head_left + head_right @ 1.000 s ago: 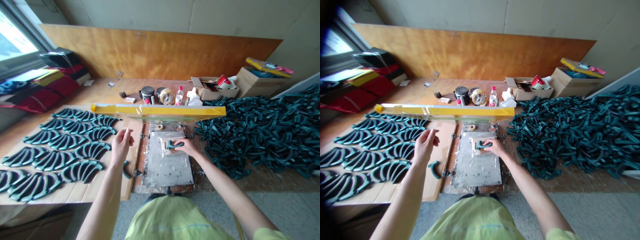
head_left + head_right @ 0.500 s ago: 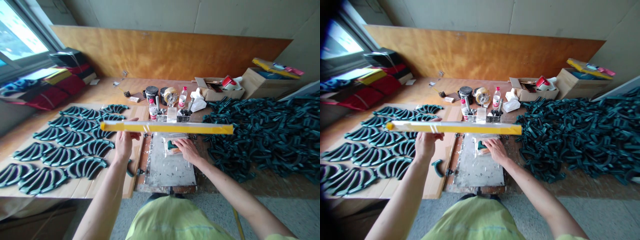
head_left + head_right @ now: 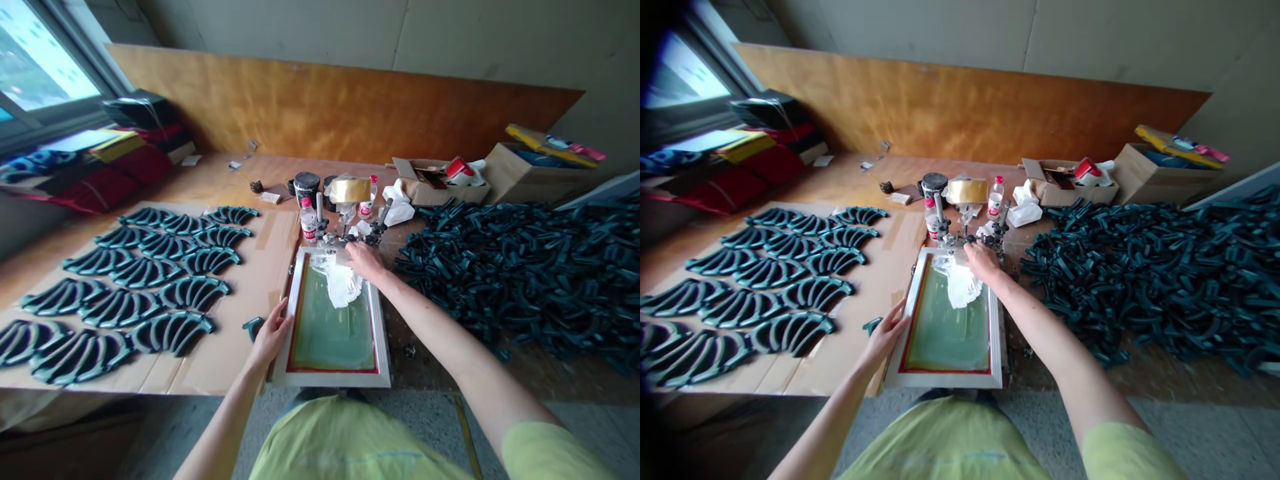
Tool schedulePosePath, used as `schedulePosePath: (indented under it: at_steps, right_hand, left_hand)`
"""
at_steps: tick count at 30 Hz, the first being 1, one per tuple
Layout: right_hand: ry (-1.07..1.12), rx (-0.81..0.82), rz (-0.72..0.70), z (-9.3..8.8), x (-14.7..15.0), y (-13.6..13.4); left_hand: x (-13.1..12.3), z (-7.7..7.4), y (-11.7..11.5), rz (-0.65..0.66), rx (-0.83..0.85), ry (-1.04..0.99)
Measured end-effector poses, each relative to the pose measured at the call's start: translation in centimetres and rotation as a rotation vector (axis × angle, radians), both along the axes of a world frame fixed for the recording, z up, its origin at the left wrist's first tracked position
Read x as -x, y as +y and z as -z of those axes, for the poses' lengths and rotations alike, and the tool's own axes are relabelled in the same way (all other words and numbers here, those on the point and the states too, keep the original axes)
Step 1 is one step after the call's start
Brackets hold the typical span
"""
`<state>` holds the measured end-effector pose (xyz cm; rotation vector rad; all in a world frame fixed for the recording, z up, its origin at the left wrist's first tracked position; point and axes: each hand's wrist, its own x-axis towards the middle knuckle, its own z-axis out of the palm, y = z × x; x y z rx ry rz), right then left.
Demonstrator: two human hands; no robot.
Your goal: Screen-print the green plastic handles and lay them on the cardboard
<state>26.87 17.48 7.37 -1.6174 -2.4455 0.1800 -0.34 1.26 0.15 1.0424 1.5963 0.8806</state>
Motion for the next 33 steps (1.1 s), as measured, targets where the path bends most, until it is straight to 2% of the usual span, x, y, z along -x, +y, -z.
schedulePosePath:
  at_steps: [3,6,9,11,14,17,21,24,26,28,31,33]
  right_hand:
    - [-0.035,0.083,-0.013,1.6,-0.1,-1.7]
    - [0.006,0.061,-0.173,2.4,-1.8,-4.6]
    - [0.024,0.079,-0.355,1.7,-3.7,-6.4]
    - [0.010,0.108,-0.423,0.9,-4.4,-6.3]
    - [0.015,0.080,-0.367,0.4,-3.9,-5.3]
    - [0.071,-0.051,-0.254,1.8,-2.7,-5.6]
    - [0.134,-0.111,-0.333,4.2,-2.9,-8.2]
    - [0.142,-0.064,-0.368,3.5,-3.3,-8.1]
    - [0.141,-0.046,-0.307,2.0,-2.8,-6.3]
    - [0.141,-0.043,-0.195,0.2,-1.8,-3.8]
    - [0.141,-0.070,-0.042,-1.9,-1.3,-0.4]
    - [0.189,-0.143,0.067,-2.7,-2.6,0.8]
  left_hand:
    - [0.2,0.4,0.0,0.027,0.029,-0.025]
    - [0.1,0.0,-0.1,0.016,0.044,-0.052]
    - [-0.2,-0.3,-0.1,0.001,0.052,-0.092]
    - [-0.3,-0.2,-0.2,0.003,0.039,-0.095]
    - [-0.2,0.1,-0.2,0.019,0.009,-0.077]
    - [0.0,0.5,-0.2,0.016,-0.004,-0.055]
    - [0.2,0.7,-0.3,0.001,-0.007,-0.063]
    - [0.1,0.4,-0.2,0.000,0.012,-0.079]
    - [0.0,-0.4,-0.2,-0.003,0.029,-0.100]
    - [0.0,-1.8,-0.1,-0.001,0.055,-0.153]
    - [0.3,-4.9,0.4,-0.006,0.074,-0.238]
    - [0.4,-7.1,1.1,-0.020,0.045,-0.253]
